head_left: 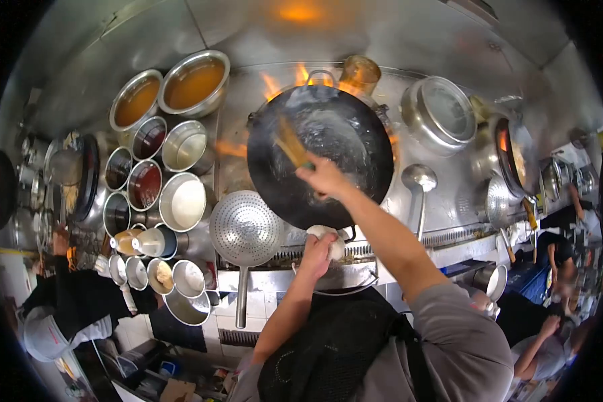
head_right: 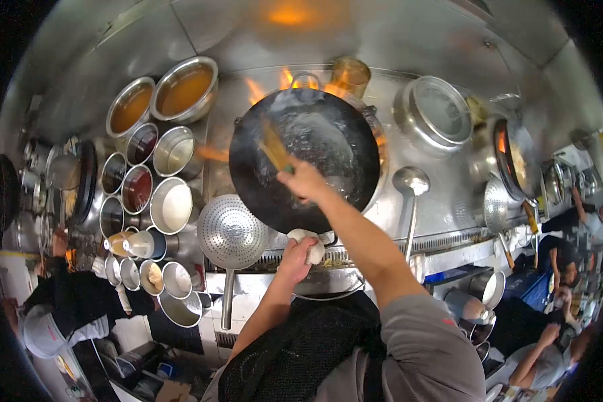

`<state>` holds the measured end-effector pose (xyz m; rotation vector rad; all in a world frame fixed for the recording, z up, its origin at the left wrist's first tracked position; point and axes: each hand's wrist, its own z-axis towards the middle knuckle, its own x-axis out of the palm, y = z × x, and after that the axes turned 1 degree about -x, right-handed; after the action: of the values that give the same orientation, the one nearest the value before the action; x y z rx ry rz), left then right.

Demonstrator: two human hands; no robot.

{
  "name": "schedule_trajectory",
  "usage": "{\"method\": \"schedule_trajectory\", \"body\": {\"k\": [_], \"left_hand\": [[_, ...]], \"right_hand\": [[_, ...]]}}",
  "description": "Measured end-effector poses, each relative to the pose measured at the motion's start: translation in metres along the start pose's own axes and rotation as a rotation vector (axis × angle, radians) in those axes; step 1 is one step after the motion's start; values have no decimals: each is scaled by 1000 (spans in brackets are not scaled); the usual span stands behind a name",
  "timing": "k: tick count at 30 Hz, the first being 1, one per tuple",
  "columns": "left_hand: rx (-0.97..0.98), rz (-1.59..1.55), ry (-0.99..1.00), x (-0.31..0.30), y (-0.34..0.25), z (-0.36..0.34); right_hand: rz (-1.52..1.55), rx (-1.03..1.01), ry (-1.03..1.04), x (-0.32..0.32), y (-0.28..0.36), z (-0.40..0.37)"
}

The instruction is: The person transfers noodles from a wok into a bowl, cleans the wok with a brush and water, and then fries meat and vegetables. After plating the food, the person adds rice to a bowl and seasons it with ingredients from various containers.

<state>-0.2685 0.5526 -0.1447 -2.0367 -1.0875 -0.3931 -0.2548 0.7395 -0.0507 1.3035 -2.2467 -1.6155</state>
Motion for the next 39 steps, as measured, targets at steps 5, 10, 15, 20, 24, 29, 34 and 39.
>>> {"method": "schedule_trajectory", "body": {"k": [5, 10, 15, 20, 24, 29, 34, 39], "left_hand": [[91, 63, 25, 3, 0, 2], [158, 129, -60, -4, 8, 16], [99, 188, -50, 2, 0, 20], [251, 156, -37, 6, 7, 7], [257, 214, 3, -10, 8, 5], [324, 254, -86, -2, 31, -30], [469, 348, -225, 38, 57, -66], [624, 640, -310, 54, 82, -65]], "right_hand": [[-317, -116, 230, -12, -42, -59], [-859, 177, 272, -149, -104, -109], [-364, 19, -524, -192, -129, -171], [-276, 124, -674, -67, -231, -265], [-180, 203, -501, -19, -298, -322], [-16, 113, -532, -87, -238, -370], [98, -149, -477, -112, -218, -361], [757, -127, -63, -99, -164, -253]]}}
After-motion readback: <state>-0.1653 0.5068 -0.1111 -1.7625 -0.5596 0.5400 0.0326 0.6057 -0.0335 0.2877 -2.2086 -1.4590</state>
